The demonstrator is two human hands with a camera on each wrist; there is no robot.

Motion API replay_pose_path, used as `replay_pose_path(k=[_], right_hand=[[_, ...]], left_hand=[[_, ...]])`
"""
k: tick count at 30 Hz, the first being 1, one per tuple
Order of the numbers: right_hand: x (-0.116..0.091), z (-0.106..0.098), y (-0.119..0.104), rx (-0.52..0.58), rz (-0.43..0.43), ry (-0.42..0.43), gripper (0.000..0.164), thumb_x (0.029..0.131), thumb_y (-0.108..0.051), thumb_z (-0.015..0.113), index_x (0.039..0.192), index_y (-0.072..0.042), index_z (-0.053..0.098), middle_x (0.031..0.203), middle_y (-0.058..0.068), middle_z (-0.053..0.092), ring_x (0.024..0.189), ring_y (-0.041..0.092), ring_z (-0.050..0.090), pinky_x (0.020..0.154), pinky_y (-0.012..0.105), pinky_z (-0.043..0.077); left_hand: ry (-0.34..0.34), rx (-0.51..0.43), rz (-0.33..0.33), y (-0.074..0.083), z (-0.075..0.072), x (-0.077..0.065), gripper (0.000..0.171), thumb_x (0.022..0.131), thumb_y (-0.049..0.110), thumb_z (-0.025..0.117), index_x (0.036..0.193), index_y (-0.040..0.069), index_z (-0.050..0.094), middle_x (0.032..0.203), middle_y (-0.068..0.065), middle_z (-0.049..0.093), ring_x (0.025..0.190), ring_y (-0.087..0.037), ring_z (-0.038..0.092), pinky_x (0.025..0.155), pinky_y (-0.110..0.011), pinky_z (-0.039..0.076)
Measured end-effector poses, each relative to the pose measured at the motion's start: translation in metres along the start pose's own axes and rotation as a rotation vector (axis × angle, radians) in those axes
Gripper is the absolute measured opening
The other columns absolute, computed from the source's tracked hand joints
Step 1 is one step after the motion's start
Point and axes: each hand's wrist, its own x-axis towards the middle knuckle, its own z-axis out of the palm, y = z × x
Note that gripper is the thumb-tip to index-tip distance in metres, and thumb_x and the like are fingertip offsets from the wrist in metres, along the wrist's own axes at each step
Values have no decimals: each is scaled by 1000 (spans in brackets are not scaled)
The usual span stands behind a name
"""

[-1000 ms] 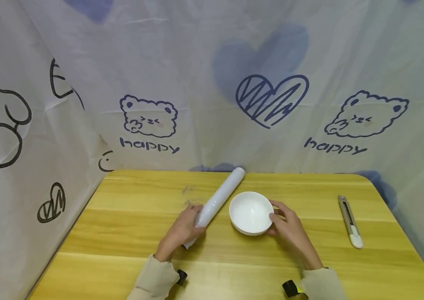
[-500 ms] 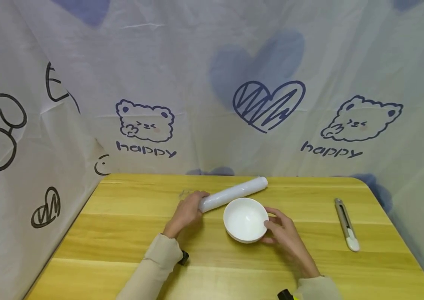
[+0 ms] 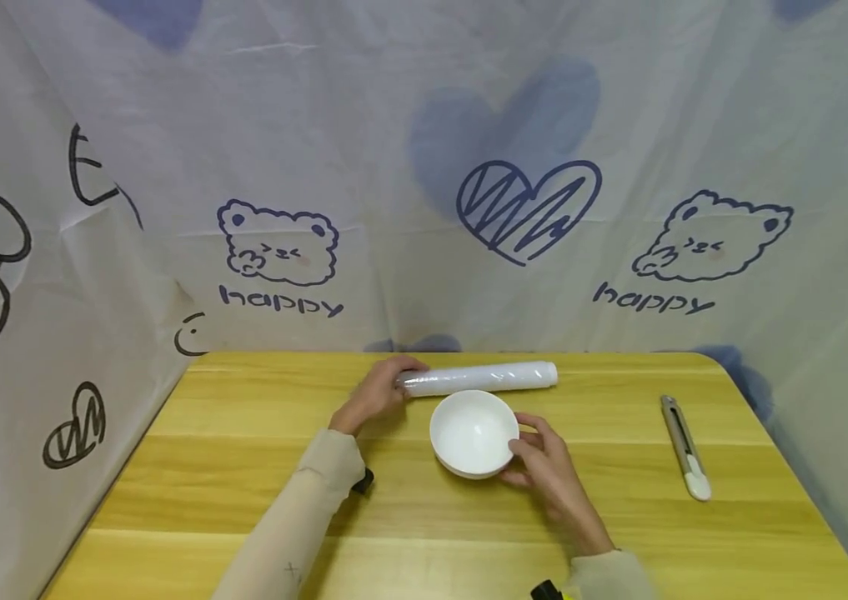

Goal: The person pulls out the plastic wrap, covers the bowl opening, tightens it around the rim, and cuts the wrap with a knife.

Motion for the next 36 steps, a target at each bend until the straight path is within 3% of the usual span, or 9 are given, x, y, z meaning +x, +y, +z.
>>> replay_pose_path(k=[4,9,12,16,18,20,23,28,36], right_hand=[[3,7,0,25,2,3,45,92,-4,50,136,-5,41,125,27,47,99,31,58,73,45,56],[7,1,-1,-24,-24,-22,46,96,-13,50,140,-8,36,126,25,46,103,32,57,75,46,55],[19,-14,-5,-194,-193,34,40,96,-14,53,134,-7,45,119,22,55,101,31,60,77,44,55],[52,-32,-12,-580,-544,131,34,89,-8,65,122,-4,57,113,17,62,105,32,59,87,47,49],[70,-37,-14,-751,-669,124,39,84,-9,71,121,-4,58,120,16,59,113,33,53,94,50,44],[86,-42,-15,-885,-730,84,44,81,-12,75,122,-6,58,128,15,53,121,34,45,98,53,39],[106,-46,-16,-1003,-737,19,48,78,-14,78,122,-9,58,134,13,47,124,33,40,101,52,38],[121,-52,-13,-1080,-674,-71,47,78,-14,79,119,-11,56,126,11,51,114,30,48,96,50,42],[125,-63,-14,-1124,-746,-79,23,87,-15,69,107,-18,58,97,2,64,84,18,57,74,38,49]], left_hand=[[-33,9,29,-5,-2,8,53,70,-18,60,118,6,66,117,-9,63,111,-25,55,98,-40,42],[-50,21,-12,-6,-2,11,52,74,-15,65,121,8,64,119,-9,63,112,-26,55,98,-39,43],[-17,30,-41,-7,-2,10,46,76,-9,70,118,8,64,119,-10,63,111,-26,55,97,-39,44],[69,16,-55,-11,-3,5,34,75,-5,76,104,8,65,109,-7,64,103,-27,58,91,-38,46],[104,1,-47,-13,-4,3,29,74,-4,77,98,8,65,103,-5,64,99,-26,59,89,-37,47],[119,-17,-39,-14,-5,2,27,73,-3,78,95,8,65,100,-4,66,96,-24,60,88,-37,48],[117,-18,-32,-15,-8,2,29,71,-2,80,95,7,67,98,-5,67,94,-22,60,88,-37,49],[75,39,-26,-16,-9,2,33,68,-3,81,97,5,67,100,-5,68,95,-21,61,87,-36,49],[49,-42,-22,-19,-19,-1,28,71,-4,79,97,2,72,99,-5,69,94,-21,64,83,-33,53]])
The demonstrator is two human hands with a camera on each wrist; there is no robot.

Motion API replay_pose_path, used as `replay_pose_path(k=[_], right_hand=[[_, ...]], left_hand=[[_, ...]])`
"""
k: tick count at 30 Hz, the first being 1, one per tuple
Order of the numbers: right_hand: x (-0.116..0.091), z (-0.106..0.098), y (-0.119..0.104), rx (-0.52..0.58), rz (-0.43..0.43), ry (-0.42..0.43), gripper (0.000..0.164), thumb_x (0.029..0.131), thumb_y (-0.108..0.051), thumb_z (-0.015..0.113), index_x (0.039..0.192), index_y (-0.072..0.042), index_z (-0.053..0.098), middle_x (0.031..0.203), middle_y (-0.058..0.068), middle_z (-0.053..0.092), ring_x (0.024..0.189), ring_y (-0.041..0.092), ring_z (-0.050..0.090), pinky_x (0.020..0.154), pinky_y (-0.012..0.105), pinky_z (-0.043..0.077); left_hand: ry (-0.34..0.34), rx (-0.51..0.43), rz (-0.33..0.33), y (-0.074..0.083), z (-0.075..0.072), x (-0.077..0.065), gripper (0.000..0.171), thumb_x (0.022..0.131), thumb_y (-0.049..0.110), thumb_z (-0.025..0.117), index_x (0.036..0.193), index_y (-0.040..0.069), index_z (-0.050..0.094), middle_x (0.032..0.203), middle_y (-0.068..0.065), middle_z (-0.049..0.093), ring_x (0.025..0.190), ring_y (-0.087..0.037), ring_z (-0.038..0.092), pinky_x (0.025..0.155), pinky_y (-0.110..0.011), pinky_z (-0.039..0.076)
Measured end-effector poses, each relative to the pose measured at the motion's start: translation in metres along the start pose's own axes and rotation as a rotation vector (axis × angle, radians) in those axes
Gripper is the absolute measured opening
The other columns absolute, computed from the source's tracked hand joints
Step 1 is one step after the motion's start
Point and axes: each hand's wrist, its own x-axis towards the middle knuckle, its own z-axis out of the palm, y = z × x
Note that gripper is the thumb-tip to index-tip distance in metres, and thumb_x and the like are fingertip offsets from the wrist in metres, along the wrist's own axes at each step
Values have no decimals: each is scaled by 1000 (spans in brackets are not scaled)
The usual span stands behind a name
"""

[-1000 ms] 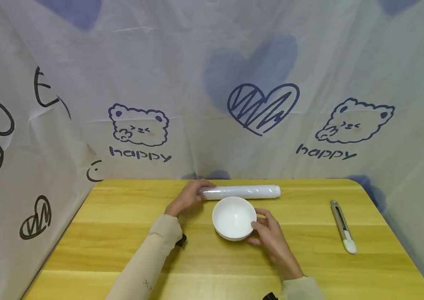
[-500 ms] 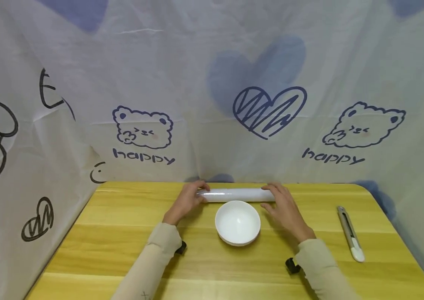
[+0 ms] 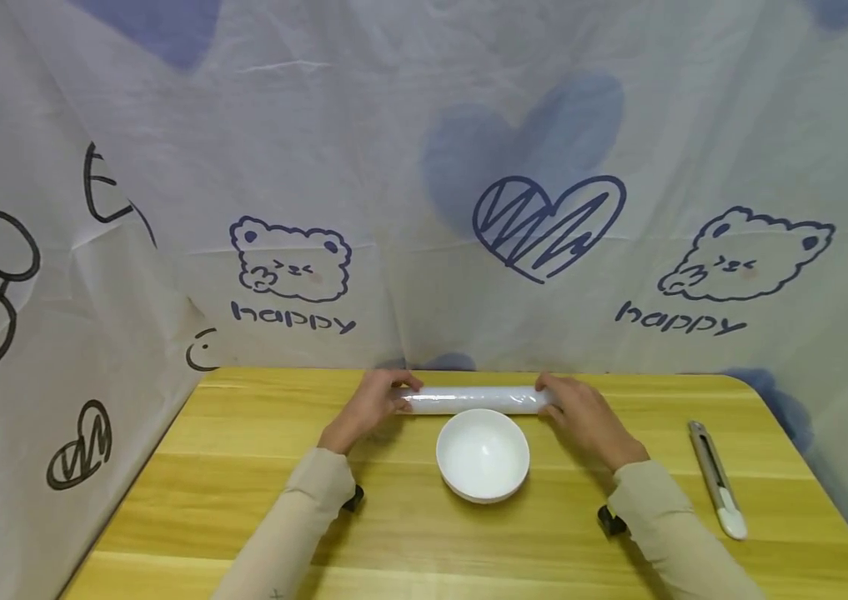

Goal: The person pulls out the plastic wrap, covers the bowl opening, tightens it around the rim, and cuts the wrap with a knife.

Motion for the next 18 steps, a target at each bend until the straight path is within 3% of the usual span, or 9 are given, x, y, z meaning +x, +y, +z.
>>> replay_pose_path(k=[6,12,18], right_hand=[[1,-7,3,8,-29,-22,14,91,-12,63,103,-17,60,92,0,65,78,15,57,70,34,50],[5,-7,5,-1,-86,12,4,92,-10,62,95,-13,62,81,-3,63,69,13,55,64,32,49],[8,-9,2,44,7,13,6,94,-13,59,98,-11,62,91,2,67,81,18,61,71,36,52]], left_hand=[[-7,-54,-11,0,-5,-1,13,76,-7,74,84,3,72,104,-8,70,95,-20,65,78,-25,54],[3,-10,30,-3,-8,-2,10,80,-1,72,74,7,69,106,-7,70,97,-20,66,81,-24,53],[15,30,40,1,-6,-3,12,81,0,72,74,9,66,102,-6,70,96,-19,65,80,-25,53]])
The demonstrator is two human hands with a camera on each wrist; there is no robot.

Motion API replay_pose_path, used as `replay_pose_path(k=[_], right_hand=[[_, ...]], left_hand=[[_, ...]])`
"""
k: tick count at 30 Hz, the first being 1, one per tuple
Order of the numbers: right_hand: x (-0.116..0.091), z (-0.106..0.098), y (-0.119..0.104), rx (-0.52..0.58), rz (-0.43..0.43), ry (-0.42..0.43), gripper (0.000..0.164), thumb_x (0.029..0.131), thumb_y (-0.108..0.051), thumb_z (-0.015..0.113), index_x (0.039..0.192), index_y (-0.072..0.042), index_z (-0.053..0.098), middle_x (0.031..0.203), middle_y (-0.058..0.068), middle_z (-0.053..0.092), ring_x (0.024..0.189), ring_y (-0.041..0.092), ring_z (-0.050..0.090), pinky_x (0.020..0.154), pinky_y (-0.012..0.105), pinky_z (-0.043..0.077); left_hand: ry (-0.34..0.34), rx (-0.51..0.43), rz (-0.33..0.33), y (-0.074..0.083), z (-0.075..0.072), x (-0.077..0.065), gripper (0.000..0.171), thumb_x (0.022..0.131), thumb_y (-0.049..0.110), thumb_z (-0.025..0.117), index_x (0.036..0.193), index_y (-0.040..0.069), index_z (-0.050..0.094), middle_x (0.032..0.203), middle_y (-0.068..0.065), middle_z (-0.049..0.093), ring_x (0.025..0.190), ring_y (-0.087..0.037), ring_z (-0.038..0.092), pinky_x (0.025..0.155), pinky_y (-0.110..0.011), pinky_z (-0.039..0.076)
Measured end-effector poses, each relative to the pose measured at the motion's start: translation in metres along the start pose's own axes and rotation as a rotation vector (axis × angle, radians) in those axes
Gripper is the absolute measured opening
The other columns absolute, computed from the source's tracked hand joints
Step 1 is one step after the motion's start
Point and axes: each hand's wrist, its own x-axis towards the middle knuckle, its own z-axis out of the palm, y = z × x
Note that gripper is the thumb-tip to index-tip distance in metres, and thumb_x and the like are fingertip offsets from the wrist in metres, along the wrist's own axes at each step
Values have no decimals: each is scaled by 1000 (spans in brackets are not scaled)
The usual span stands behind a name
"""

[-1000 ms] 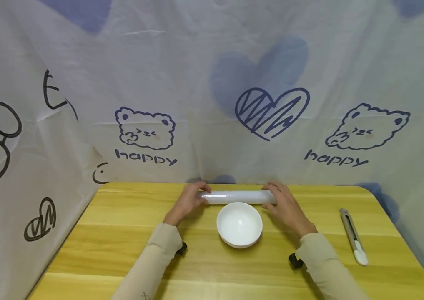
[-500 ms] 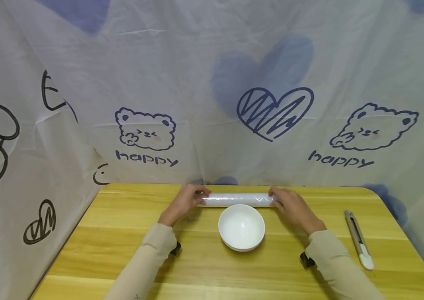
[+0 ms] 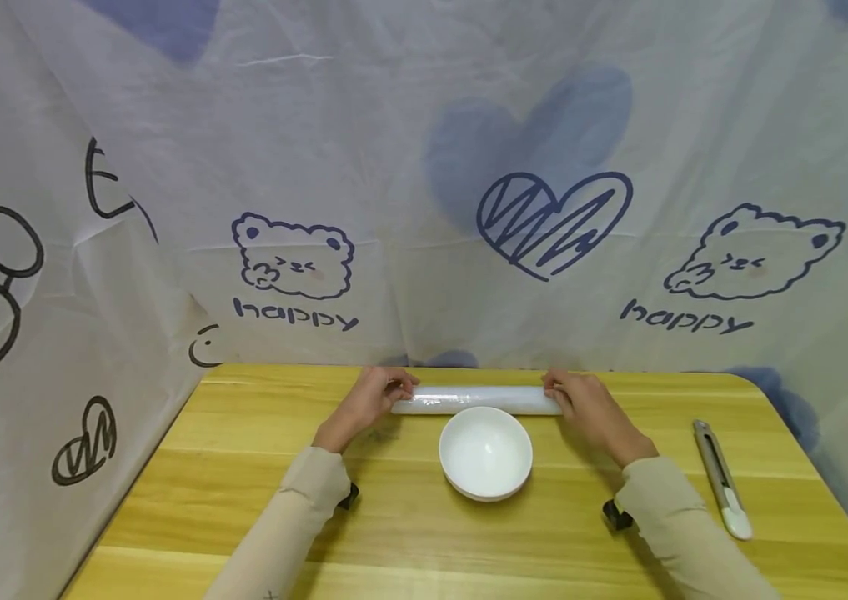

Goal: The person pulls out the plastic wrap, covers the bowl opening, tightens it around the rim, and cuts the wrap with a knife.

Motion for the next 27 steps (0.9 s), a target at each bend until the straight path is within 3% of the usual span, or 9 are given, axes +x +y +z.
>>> replay_pose_path(k=[3,8,16,21,27], right_hand=[[4,-1,-2,67,69,27,6,95,-12,58,98,-10,62,97,6,68,89,23,63,75,40,53],[9,0,-5,132,133,84,5,95,-13,58,94,-10,62,95,8,69,88,24,64,73,41,53],[13,3,-8,168,165,119,6,95,-15,59,92,-10,60,94,7,70,87,23,64,72,40,52],[16,1,-8,159,155,147,6,94,-14,60,90,-10,60,91,6,71,75,20,59,66,36,47],[19,-9,-8,178,128,153,5,95,-10,57,91,-7,59,90,6,71,79,20,64,66,35,48]], left_hand=[[-21,44,21,7,5,1,12,79,5,76,85,9,67,106,-6,68,100,-21,62,86,-31,51],[-45,98,33,16,20,4,32,74,16,81,101,9,64,114,-4,61,107,-23,55,95,-37,45],[18,144,31,22,29,8,8,85,14,71,83,14,64,101,0,58,94,-17,55,84,-33,48],[-5,164,24,27,26,13,7,89,11,66,84,14,64,93,3,58,85,-13,54,76,-28,49],[-10,116,4,33,15,21,7,92,8,61,87,12,62,82,4,61,75,-9,55,66,-23,49]])
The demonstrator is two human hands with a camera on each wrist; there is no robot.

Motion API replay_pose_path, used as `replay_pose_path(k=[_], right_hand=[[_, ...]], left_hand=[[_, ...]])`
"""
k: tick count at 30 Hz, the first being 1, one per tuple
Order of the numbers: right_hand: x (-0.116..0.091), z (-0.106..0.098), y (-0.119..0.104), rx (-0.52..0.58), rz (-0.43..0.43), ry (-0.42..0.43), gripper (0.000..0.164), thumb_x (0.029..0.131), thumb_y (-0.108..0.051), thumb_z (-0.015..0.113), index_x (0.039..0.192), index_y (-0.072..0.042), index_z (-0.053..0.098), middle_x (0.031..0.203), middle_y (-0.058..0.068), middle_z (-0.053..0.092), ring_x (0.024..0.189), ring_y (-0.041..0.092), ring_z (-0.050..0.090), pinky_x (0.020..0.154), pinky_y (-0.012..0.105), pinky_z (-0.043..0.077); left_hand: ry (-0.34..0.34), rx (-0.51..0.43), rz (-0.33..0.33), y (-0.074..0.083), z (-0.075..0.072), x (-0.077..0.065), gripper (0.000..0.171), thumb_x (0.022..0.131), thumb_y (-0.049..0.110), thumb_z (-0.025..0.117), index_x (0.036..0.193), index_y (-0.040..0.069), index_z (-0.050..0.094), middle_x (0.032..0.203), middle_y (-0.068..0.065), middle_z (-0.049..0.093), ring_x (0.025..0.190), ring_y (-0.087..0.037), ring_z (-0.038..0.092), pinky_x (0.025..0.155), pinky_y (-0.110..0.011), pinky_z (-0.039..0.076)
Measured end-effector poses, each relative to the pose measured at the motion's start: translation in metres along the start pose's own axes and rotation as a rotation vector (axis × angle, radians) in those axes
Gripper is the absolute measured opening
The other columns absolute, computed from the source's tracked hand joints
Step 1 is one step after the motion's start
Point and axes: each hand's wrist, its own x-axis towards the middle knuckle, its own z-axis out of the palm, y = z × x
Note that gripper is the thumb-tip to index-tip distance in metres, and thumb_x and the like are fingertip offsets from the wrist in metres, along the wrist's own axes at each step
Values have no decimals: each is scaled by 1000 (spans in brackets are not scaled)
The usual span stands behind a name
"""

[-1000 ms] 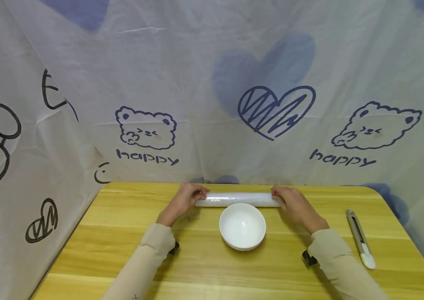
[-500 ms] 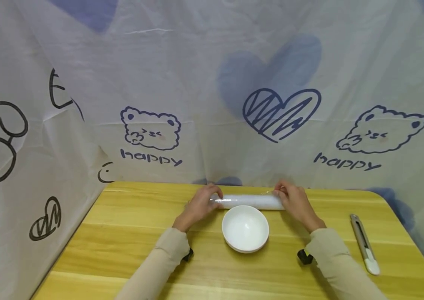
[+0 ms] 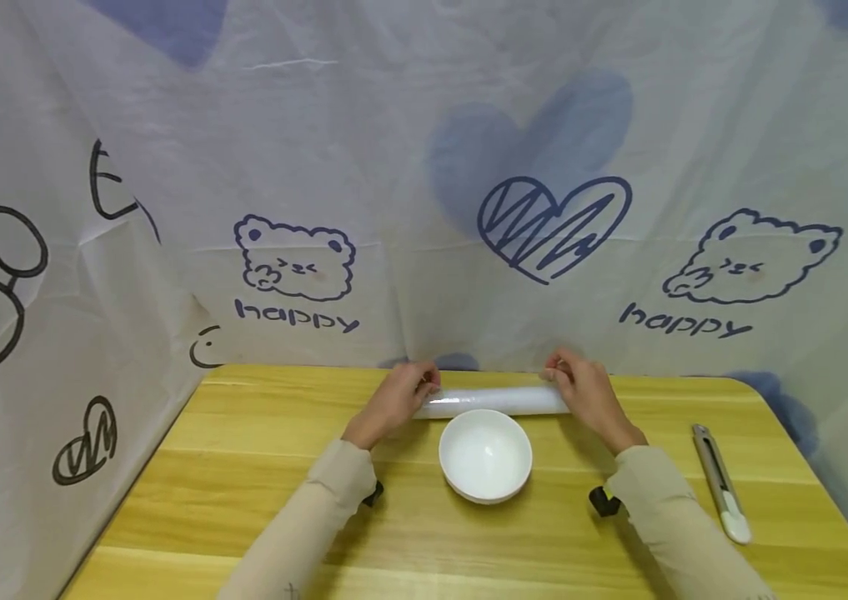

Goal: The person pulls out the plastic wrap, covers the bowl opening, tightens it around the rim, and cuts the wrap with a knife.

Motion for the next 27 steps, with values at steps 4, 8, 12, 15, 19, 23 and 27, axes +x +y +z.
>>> replay_pose_path(k=[4,8,12,15,19,23,27], right_hand=[[5,-9,-7,35,-16,5,7,96,-5,52,92,-6,57,90,7,72,86,24,67,70,39,51],[9,-15,-13,57,-29,21,9,96,-2,50,91,-7,57,87,8,72,87,25,68,72,42,52],[11,-18,-14,75,-42,31,11,95,1,50,91,-5,58,86,9,72,85,25,68,72,42,54],[10,-20,-14,86,-31,26,11,95,2,49,91,-5,58,86,9,72,84,25,68,73,43,54],[13,-24,-18,81,-31,26,11,96,-2,51,97,-4,61,88,7,72,84,23,68,73,42,55],[17,-30,-22,67,-49,34,12,96,-7,54,100,-4,65,88,6,71,82,23,68,74,42,55],[22,-34,-28,48,-61,37,13,96,-8,55,97,-4,67,87,6,71,81,23,67,74,42,55]], left_hand=[[11,-31,18,4,-12,7,11,92,4,60,84,12,61,80,3,62,71,-9,55,62,-22,48],[19,-35,20,8,-24,14,13,92,3,59,83,11,62,80,0,63,69,-10,55,58,-22,48],[6,-31,17,12,-32,19,9,91,3,61,84,8,64,81,-1,65,69,-10,56,58,-21,48],[3,-26,26,15,-37,23,9,91,2,61,83,7,63,81,-1,64,69,-10,56,58,-22,48],[14,-16,41,19,-44,28,11,91,2,61,82,8,61,80,-2,63,68,-11,55,59,-23,48],[20,3,65,22,-52,33,11,91,2,61,81,7,60,79,-3,61,68,-13,54,60,-24,48],[18,30,87,24,-60,38,10,90,2,62,82,6,60,80,-4,62,70,-15,54,62,-26,48]])
